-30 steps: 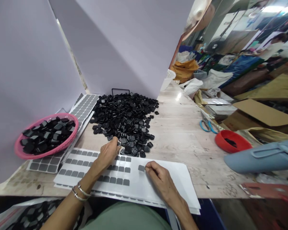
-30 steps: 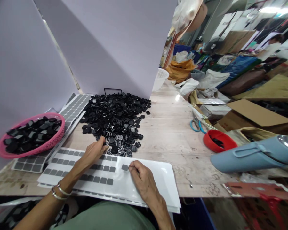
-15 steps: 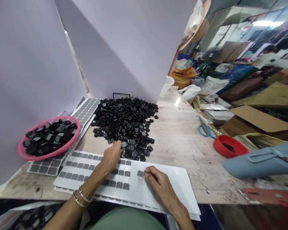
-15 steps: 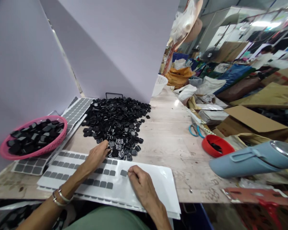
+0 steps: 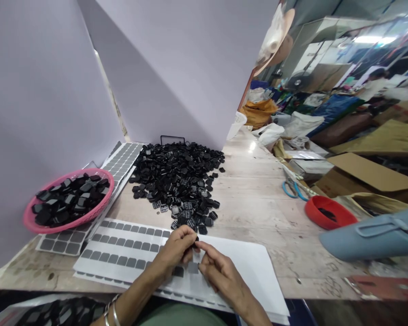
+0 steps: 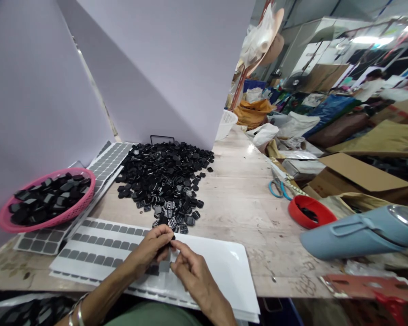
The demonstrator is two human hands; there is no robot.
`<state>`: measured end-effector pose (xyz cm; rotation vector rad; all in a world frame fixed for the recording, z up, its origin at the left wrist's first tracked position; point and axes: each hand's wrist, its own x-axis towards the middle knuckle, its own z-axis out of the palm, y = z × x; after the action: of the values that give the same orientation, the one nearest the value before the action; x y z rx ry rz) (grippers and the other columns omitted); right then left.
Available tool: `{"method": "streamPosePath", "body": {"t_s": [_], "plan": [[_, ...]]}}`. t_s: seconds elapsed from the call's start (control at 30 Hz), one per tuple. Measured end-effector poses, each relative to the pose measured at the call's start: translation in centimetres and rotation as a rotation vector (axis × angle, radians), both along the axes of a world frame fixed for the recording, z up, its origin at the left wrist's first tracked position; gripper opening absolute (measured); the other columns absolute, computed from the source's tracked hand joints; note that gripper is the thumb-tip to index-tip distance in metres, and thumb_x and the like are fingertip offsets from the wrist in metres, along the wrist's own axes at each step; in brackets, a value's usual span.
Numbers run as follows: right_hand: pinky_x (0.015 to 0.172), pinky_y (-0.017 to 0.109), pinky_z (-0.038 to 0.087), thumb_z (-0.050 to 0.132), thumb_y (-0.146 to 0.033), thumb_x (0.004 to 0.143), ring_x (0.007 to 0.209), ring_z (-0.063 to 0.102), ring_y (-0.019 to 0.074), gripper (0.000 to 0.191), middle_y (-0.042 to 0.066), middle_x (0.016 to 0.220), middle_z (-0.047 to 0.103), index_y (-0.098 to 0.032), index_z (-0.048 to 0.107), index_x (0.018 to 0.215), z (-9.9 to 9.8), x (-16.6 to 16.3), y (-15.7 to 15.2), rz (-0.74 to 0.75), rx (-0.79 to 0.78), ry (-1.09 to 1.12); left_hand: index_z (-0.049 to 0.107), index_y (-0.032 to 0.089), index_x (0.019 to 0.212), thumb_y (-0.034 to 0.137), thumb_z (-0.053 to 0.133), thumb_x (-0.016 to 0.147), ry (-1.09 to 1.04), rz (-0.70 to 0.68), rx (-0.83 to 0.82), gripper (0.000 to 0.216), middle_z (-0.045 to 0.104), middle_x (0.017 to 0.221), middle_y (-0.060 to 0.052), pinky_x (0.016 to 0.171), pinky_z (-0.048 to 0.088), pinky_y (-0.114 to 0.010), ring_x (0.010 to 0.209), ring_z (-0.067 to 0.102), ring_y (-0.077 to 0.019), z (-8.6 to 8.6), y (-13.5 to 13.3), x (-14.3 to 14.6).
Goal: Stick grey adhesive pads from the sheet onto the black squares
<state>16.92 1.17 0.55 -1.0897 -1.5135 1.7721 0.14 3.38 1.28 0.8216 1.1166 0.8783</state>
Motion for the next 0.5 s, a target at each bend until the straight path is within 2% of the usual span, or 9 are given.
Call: {"method": "streamPosePath", "body": {"t_s": [0.1,0.23,0.43,0.5], "plan": [[0.046,0.021,0.032,0.055,-0.041,0.087,0.049,0.037,0.0083,0.049,-0.004,0.067,0.044,-0.019,0.051,0.131,-0.2,0.3,0.1,0.002,0.011,-0.015,0.048,0.016,0.081,0.048,0.058,0.078,-0.051,-0.035,-0.009,0.033,0.060,0.062,0.001,0.036,0.017,-0.017,0.034,0.036,-0.0028,-0.1,-0.2,0.1],[0.045,0.021,0.031,0.055,-0.038,0.087,0.048,0.036,0.0079,0.050,-0.005,0.064,0.043,-0.019,0.049,0.133,-0.3,1.1,0.2,-0.002,-0.016,-0.029,0.054,0.013,0.102,0.050,0.061,0.078,-0.090,-0.133,-0.067,0.044,0.057,0.059,0.003,0.035,0.022,-0.017,0.035,0.040,-0.0042,0.5,-0.3,-0.3],[0.041,0.019,0.028,0.057,-0.037,0.083,0.044,0.035,0.0058,0.053,-0.004,0.067,0.048,-0.021,0.050,0.133,-0.3,2.5,0.2,0.065,-0.107,0.016,0.053,0.013,0.114,0.033,0.072,0.072,-0.202,-0.268,-0.083,0.050,0.066,0.087,-0.006,0.041,0.031,-0.017,0.045,0.053,-0.0049,0.9,-0.8,-1.0],[0.041,0.018,0.028,0.057,-0.035,0.081,0.044,0.035,0.0059,0.057,-0.003,0.069,0.049,-0.021,0.048,0.135,-0.3,2.6,0.2,0.087,-0.121,-0.005,0.052,0.014,0.115,0.030,0.071,0.072,-0.181,-0.278,-0.087,0.050,0.066,0.086,-0.006,0.040,0.030,-0.017,0.044,0.052,-0.0046,0.8,-0.7,-0.9]]}}
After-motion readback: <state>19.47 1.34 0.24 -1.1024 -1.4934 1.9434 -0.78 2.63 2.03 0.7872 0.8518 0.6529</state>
